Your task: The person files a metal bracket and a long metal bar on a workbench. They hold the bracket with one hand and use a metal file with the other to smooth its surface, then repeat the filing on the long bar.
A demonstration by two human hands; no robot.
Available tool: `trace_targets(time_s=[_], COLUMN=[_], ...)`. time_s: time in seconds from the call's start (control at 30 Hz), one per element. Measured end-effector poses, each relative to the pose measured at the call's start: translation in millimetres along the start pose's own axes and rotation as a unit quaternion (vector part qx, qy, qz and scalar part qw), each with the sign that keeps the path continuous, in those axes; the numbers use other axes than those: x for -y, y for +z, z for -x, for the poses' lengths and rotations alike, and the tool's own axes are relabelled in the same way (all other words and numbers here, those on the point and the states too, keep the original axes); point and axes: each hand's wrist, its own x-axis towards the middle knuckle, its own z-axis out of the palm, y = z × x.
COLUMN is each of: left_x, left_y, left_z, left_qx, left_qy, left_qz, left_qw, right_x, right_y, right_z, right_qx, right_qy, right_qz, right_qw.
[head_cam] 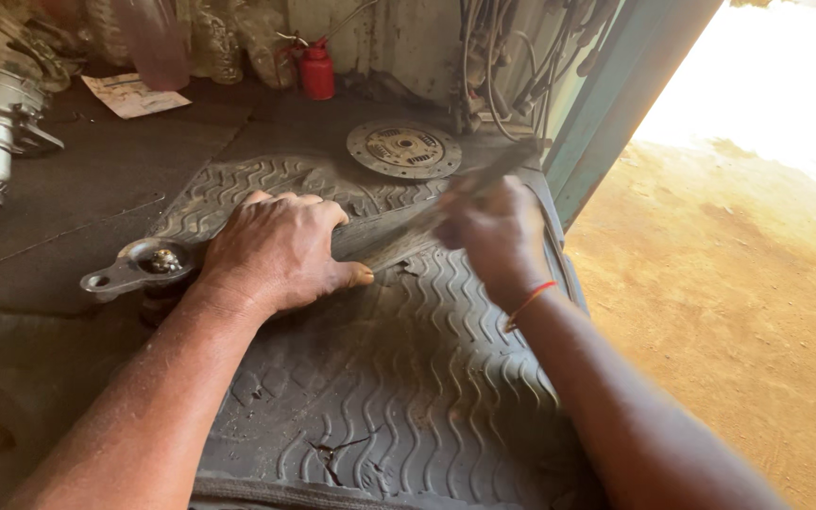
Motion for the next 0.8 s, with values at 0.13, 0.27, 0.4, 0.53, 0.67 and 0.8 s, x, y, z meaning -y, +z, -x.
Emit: trace_targets(time_s=[0.13, 0.27, 0.4, 0.53, 0.67, 0.8], left_x=[3.2, 4.8, 2.3, 1.1, 3.2, 4.3], left_y=[1.8, -0.3, -1.7, -3.1, 0.1, 0.3], left_z=[0.6, -0.9, -0.7, 0.4, 0.8, -2.1], left_qx=[-0.005, 0.011, 0.018, 0.026, -0.004, 0.018], left_qy=[0.006, 0.0, -0.003, -0.019, -0.001, -0.011], left_qz=[-0.005, 0.022, 0.021, 0.012, 0.031, 0.017], left_qw=[1.0, 1.0, 1.0, 0.999, 1.0, 1.0], right_x=[-2.8, -17.3, -18.7, -5.8, -3.3, -3.1], right_y=[4.2, -38.7, -45.0, -25.7, -29.2, -20.6], right_z=[-6.4, -21.9, -26.2, -19.8, -22.2, -15.2], right_qx=[-0.058, -0.142, -0.177, -0.148, -0.142, -0.118], right_qy=[-0.034, -0.036, -0.008, 0.03, -0.018, -0.04], right_qz=[0.093, -0.054, -0.066, 0.049, -0.005, 0.146], right_qw=[0.993, 0.988, 0.982, 0.987, 0.99, 0.981])
